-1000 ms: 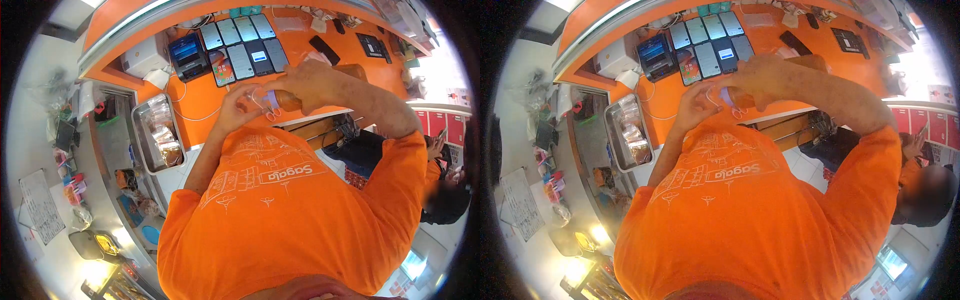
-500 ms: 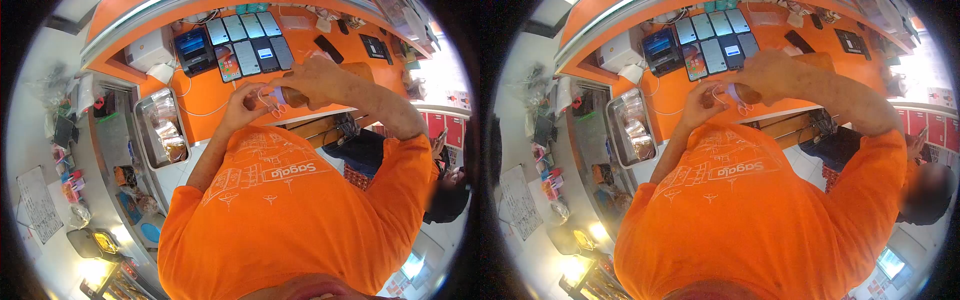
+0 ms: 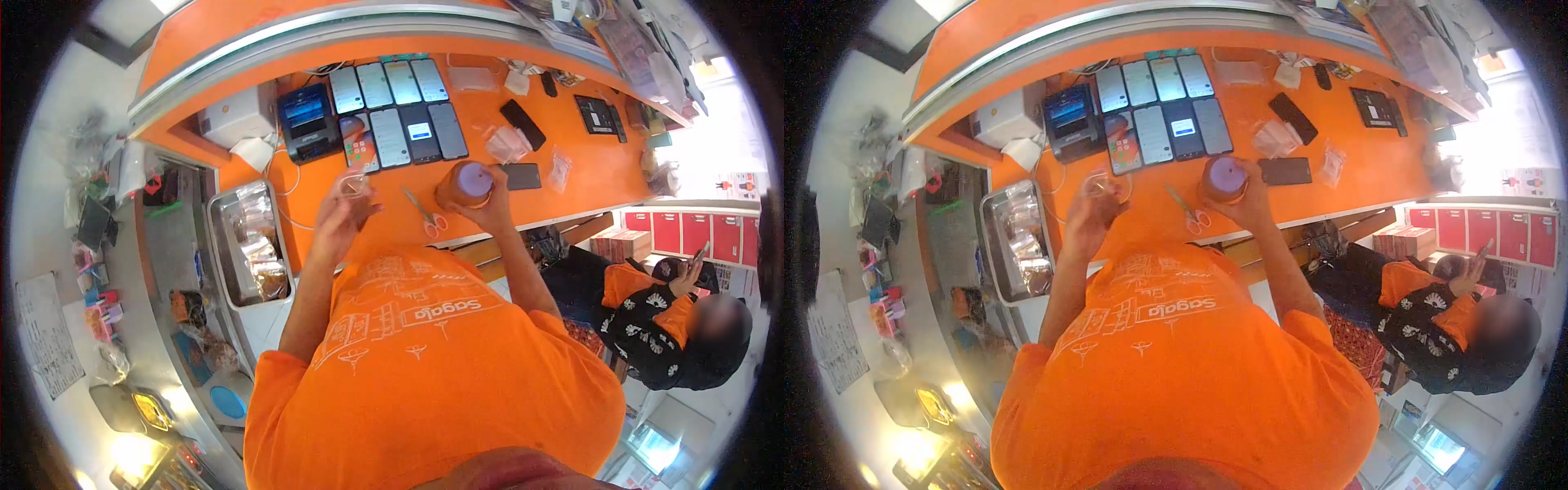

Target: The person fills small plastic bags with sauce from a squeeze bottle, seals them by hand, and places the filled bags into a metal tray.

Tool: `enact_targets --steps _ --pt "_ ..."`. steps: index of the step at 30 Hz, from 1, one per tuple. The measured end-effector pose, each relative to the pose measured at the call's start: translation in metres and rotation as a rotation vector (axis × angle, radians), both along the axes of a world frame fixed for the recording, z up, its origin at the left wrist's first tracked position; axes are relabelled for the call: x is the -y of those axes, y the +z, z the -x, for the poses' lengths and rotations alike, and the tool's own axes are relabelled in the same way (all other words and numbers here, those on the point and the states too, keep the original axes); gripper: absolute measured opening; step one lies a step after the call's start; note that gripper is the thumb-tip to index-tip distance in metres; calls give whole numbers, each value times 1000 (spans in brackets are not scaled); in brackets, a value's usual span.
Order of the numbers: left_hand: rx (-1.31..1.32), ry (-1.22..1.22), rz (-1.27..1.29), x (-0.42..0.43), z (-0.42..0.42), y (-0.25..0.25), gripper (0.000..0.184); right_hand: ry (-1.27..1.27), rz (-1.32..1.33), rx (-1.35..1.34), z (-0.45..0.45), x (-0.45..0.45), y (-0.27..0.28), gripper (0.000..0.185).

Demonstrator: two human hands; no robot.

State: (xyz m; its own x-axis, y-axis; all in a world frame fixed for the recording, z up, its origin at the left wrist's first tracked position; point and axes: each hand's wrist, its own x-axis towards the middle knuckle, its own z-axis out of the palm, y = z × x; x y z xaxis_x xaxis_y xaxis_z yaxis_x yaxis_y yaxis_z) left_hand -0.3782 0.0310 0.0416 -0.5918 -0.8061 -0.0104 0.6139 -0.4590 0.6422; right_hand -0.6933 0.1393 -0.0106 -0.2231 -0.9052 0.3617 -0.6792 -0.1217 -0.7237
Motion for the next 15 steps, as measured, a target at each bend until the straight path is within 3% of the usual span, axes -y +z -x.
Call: enact_targets --steps 1,3,6,8,10,12,13,15 --pt "-26 -4 -58 -1 -3 9 64 -45 31 -8 4 -2 -8 97" --pt "-74 -13 -176 0 -9 21 66 75 108 97 14 0 -5 82" --pt "-60 -33 26 7 -9 17 59 86 245 233 31 16 8 64" --pt "106 26 104 5 -5 26 47 59 184 232 54 48 5 53" --pt "308 106 247 4 6 27 34 53 -48 158 77 87 -23 43" --pt "564 237 460 3 10 25 23 98 -144 -317 80 111 -46 39" --pt "563 240 433 1 10 25 22 128 -182 -549 75 122 -58 39" --pt "556 252 388 -4 8 27 21 198 -168 -567 68 139 -78 42"
